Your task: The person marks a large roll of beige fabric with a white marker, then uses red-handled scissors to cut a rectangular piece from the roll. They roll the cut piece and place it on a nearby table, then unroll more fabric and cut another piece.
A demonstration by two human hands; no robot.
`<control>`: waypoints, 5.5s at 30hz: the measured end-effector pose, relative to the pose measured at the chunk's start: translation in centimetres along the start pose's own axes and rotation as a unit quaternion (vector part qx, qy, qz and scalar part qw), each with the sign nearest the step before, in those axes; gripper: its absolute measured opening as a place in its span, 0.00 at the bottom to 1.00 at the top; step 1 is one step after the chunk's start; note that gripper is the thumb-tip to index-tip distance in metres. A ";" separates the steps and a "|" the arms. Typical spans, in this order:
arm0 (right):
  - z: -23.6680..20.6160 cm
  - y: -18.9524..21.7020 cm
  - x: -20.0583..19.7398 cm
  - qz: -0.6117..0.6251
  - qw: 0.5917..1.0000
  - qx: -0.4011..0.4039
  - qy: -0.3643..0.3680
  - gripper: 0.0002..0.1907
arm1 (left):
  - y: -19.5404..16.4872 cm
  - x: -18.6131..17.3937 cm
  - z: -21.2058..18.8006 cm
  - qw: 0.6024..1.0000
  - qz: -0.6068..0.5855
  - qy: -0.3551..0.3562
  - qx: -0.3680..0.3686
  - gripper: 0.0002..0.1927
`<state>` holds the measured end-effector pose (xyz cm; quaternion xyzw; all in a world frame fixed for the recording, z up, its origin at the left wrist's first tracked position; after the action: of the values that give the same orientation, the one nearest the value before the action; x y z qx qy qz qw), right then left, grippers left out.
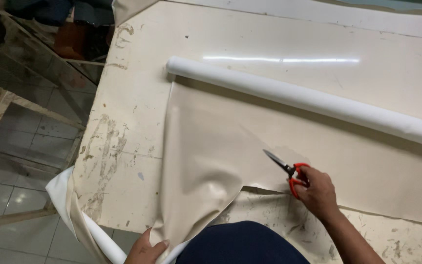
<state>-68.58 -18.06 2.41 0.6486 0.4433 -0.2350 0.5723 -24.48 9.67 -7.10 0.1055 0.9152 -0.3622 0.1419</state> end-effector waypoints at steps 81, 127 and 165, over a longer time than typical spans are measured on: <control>12.2 5.8 2.2 0.035 0.979 -0.145 -0.141 0.24 | -20.6 4.2 3.0 0.854 0.315 -0.134 0.391 0.18; 14.8 2.9 -8.1 -0.125 0.955 0.016 0.268 0.33 | -22.7 10.8 6.6 0.866 0.359 -0.071 0.342 0.27; 8.8 3.2 -6.4 -0.054 0.997 -0.046 -0.027 0.27 | -21.5 10.9 5.6 0.825 0.462 -0.019 0.325 0.33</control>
<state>-67.26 -28.27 7.22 0.5897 0.4730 -0.2621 0.5998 -40.08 -8.64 -1.05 0.5485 0.5862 -0.5328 0.2679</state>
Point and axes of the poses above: each hand's wrist, its own z-axis towards the middle knuckle, its own x-axis out of the palm, y = z × x, the point moved 4 cm from there along z, towards the middle knuckle, and after that the axes turned 6 degrees about y, right-handed, at the moved point
